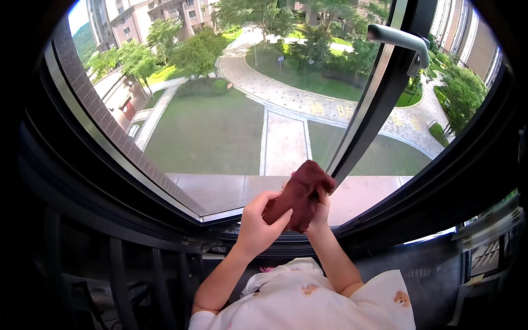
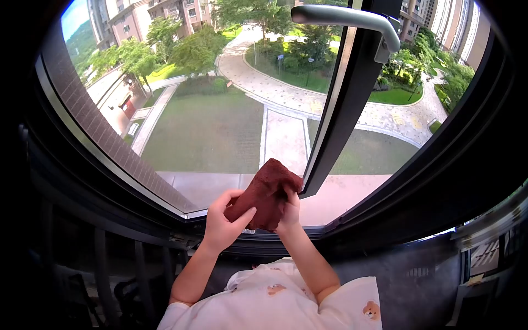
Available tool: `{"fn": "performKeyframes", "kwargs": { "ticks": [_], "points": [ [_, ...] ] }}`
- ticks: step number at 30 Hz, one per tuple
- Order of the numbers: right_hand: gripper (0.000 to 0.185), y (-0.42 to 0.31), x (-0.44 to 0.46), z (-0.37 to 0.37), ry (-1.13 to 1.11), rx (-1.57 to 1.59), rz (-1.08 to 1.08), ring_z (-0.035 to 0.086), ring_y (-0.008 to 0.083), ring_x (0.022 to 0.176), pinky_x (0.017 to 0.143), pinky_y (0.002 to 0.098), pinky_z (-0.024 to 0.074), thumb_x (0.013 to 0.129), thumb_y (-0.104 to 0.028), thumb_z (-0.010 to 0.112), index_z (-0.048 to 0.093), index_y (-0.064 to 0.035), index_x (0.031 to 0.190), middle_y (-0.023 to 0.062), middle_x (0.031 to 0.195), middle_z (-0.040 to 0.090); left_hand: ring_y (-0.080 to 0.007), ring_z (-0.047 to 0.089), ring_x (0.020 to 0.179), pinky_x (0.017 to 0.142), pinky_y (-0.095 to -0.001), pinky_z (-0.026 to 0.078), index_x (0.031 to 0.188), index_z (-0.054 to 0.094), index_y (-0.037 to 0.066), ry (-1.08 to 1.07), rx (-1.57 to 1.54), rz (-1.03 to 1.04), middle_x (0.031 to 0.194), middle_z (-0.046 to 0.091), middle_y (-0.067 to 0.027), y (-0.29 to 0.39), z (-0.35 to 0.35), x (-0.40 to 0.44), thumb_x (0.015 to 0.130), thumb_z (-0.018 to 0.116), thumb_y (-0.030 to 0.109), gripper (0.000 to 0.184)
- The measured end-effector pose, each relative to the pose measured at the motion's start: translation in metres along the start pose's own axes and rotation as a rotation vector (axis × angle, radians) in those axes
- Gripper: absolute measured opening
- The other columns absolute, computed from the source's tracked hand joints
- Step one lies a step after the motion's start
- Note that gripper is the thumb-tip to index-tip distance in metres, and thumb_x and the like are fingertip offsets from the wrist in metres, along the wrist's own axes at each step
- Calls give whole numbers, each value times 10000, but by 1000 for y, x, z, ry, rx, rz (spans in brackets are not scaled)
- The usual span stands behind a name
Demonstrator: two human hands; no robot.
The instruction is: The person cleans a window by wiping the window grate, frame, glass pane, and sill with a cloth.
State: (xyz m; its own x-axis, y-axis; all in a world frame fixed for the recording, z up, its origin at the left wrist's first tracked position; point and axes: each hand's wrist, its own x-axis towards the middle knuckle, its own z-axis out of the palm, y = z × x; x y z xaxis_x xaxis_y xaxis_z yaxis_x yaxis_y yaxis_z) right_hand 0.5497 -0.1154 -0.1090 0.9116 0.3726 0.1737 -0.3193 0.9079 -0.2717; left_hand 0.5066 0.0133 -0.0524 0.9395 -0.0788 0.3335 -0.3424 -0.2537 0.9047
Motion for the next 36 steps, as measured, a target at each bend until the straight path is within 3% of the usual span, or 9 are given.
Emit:
{"fn": "performKeyframes", "kwargs": {
  "ticks": [5, 12, 15, 18, 24, 27, 30, 34, 36],
  "points": [
    [430, -27, -24, 20, 190, -374, -86, 521, 208, 960, 827, 351, 434, 762, -119, 587, 397, -44, 1141, 118, 1063, 507, -148, 513, 573, 524, -233, 417, 876, 582, 5, -268, 275, 158, 693, 538, -70, 37, -6, 18, 647, 675, 107, 267],
    [297, -99, 8, 156, 76, -1571, -1842, 509, 178, 830, 691, 268, 425, 605, -93, 695, 616, -64, 890, 76, 917, 536, -145, 519, 699, 572, -246, 411, 1029, 538, 44, 110, 278, 680, 827, 552, -69, 117, -25, 79, 677, 616, 89, 363],
    [296, -112, 44, 206, -77, -1800, -2127, 497, 197, 806, 668, 298, 389, 567, -135, 677, 637, -143, 861, 19, 898, 543, -160, 526, 739, 604, -267, 419, 1086, 491, 51, 225, 345, 769, 874, 553, -76, 137, -23, 108, 682, 622, 125, 432],
    [282, -105, 67, 216, -40, -2100, -1970, 514, 183, 853, 772, 309, 353, 544, -113, 678, 646, -182, 816, -48, 865, 580, -178, 542, 745, 671, -290, 426, 957, 553, 28, 190, 480, 713, 832, 578, -75, 147, -23, 123, 662, 648, 158, 335],
    [150, -144, 57, 219, 257, -2248, -1775, 563, 170, 725, 632, 280, 428, 603, -61, 661, 652, -138, 732, -13, 746, 601, -186, 549, 774, 727, -302, 420, 917, 583, 14, 122, 313, 690, 805, 598, -91, 143, -20, 117, 704, 617, 158, 258],
    [153, -164, 63, 197, 323, -2044, -1595, 565, 162, 733, 605, 250, 428, 636, -42, 639, 652, -113, 771, 15, 752, 601, -194, 550, 810, 771, -303, 400, 927, 582, 8, 93, 326, 700, 824, 597, -101, 139, -19, 114, 733, 583, 160, 246],
    [144, -162, 74, 177, 279, -1785, -2098, 557, 132, 623, 526, 234, 427, 731, -18, 576, 630, -28, 864, 67, 792, 600, -203, 551, 826, 812, -304, 357, 905, 588, 14, 86, 341, 751, 851, 595, -102, 132, -15, 119, 736, 577, 170, 230],
    [199, -161, 59, 179, 265, -913, -1325, 530, 101, 700, 646, 213, 423, 742, -50, 607, 607, 16, 930, 44, 768, 584, -184, 543, 811, 787, -290, 334, 975, 549, 35, 165, 408, 760, 843, 591, -82, 133, -8, 122, 725, 583, 177, 290],
    [202, -175, 61, 167, 277, -827, -1395, 506, 74, 675, 605, 196, 412, 753, -71, 622, 605, 23, 931, 32, 773, 571, -176, 540, 805, 771, -285, 329, 1005, 531, 43, 225, 382, 766, 837, 590, -74, 137, -1, 123, 724, 582, 176, 315]
  ]
}}
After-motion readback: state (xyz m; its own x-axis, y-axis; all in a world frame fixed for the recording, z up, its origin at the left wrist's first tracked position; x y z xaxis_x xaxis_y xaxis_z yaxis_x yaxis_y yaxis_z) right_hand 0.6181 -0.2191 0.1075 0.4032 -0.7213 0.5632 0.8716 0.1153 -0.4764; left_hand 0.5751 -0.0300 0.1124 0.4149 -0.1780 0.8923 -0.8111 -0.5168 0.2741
